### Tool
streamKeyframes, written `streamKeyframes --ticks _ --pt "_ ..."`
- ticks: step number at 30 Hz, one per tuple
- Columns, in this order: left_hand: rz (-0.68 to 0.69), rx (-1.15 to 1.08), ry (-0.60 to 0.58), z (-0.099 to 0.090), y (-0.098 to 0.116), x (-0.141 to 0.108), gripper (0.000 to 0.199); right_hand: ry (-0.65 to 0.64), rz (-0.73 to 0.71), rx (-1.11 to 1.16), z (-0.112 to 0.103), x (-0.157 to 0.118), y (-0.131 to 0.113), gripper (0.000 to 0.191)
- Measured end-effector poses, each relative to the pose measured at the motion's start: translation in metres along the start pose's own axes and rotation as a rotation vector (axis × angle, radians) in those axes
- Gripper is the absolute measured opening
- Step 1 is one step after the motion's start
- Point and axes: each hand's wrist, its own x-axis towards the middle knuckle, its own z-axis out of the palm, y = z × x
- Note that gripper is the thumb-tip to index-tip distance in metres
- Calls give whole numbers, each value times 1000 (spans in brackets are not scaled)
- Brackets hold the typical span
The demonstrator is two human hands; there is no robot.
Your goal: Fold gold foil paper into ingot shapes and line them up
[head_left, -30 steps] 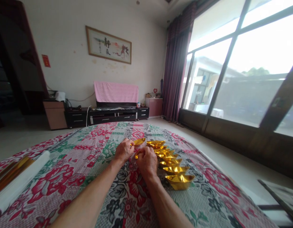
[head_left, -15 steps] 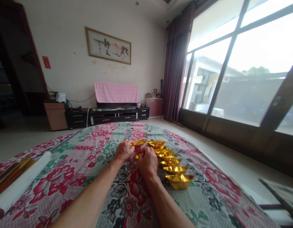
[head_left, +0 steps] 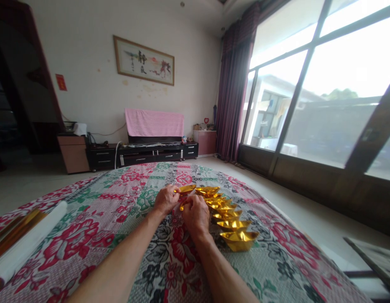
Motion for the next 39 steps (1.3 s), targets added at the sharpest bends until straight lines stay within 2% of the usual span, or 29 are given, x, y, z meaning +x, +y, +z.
streamKeyframes --ticks 19,39 --pt "-33 3 0 0 -2 0 19 7 -1 14 -2 1 -2 18" --pt "78 -79 40 3 -3 5 19 8 -3 7 -1 0 -1 17"
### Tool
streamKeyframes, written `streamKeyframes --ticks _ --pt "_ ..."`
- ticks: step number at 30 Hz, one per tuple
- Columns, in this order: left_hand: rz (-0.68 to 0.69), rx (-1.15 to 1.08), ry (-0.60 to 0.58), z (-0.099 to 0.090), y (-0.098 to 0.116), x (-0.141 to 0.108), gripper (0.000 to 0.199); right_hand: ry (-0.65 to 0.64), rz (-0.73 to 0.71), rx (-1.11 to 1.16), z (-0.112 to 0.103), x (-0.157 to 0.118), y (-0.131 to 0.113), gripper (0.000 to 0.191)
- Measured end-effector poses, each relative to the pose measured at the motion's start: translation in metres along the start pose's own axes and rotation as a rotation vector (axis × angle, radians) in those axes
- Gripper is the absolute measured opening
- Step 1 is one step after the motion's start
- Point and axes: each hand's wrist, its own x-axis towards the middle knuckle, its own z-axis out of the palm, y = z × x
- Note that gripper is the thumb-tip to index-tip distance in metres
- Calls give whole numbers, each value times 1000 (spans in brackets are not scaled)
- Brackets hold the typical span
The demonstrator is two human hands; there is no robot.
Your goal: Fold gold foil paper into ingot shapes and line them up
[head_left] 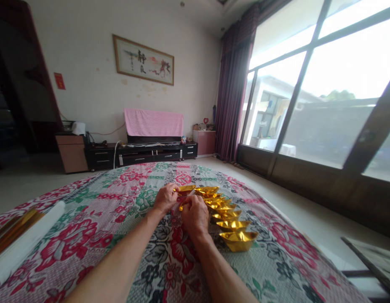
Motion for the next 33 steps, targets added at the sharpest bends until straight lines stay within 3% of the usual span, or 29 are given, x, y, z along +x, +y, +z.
streamKeyframes --ticks 26,33 --pt "-25 -23 42 -1 -3 0 21 -15 3 0 -3 -1 -3 19" --pt "46 -66 26 -5 -2 -3 23 -9 9 9 -1 -1 0 18"
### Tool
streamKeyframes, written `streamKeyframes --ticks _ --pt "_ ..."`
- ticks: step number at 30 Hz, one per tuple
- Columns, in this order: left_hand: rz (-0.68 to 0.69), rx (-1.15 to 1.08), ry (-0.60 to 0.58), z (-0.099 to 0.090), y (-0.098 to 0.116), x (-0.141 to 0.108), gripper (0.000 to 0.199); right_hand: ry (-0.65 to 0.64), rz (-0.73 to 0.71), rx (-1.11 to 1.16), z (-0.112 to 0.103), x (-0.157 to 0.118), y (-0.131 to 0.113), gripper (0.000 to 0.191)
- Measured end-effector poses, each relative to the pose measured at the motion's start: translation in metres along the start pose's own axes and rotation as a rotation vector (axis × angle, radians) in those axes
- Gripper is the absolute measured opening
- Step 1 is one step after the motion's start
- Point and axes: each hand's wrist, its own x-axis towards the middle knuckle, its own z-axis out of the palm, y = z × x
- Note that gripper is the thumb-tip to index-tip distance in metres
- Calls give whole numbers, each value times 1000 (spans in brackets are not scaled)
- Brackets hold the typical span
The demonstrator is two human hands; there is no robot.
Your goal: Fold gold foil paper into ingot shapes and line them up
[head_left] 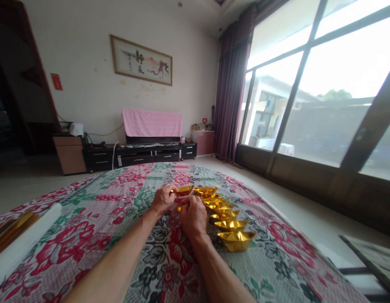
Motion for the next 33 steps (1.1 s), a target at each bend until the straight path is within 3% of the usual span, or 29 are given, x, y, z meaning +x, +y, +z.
streamKeyframes --ticks 12,21,33 --pt "-56 -17 12 -6 -2 -2 21 -6 4 -15 -1 0 -2 18" --pt "-27 -3 -61 -8 3 -2 21 -3 1 -12 -1 0 -1 17" --pt "-10 0 -55 -4 -2 -3 22 1 -8 -20 2 0 2 17"
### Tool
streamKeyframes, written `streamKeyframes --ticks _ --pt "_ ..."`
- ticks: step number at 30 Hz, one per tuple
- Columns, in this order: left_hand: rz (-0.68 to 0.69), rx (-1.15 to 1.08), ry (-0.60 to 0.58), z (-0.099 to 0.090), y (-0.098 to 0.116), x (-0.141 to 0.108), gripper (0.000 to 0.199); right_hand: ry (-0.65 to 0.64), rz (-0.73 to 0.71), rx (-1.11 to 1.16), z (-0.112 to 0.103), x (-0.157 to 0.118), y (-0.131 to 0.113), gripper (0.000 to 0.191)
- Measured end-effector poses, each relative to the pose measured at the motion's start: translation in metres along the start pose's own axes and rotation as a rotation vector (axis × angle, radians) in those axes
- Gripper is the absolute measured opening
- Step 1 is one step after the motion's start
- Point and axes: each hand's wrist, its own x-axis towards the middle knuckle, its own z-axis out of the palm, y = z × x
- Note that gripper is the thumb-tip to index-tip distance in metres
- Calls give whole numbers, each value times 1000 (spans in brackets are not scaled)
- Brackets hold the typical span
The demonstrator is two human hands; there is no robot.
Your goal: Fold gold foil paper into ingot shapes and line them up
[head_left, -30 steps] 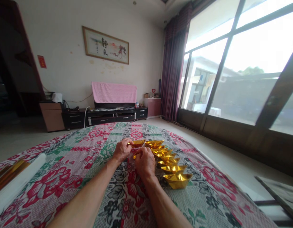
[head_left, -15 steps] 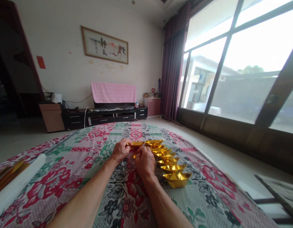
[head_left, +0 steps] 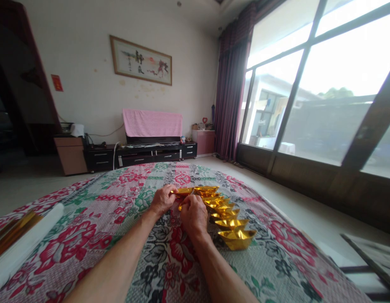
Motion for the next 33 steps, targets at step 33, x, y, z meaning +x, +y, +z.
streamKeyframes --ticks 33 --pt "-17 122 131 10 -4 7 22 0 8 -7 -4 1 -4 18"
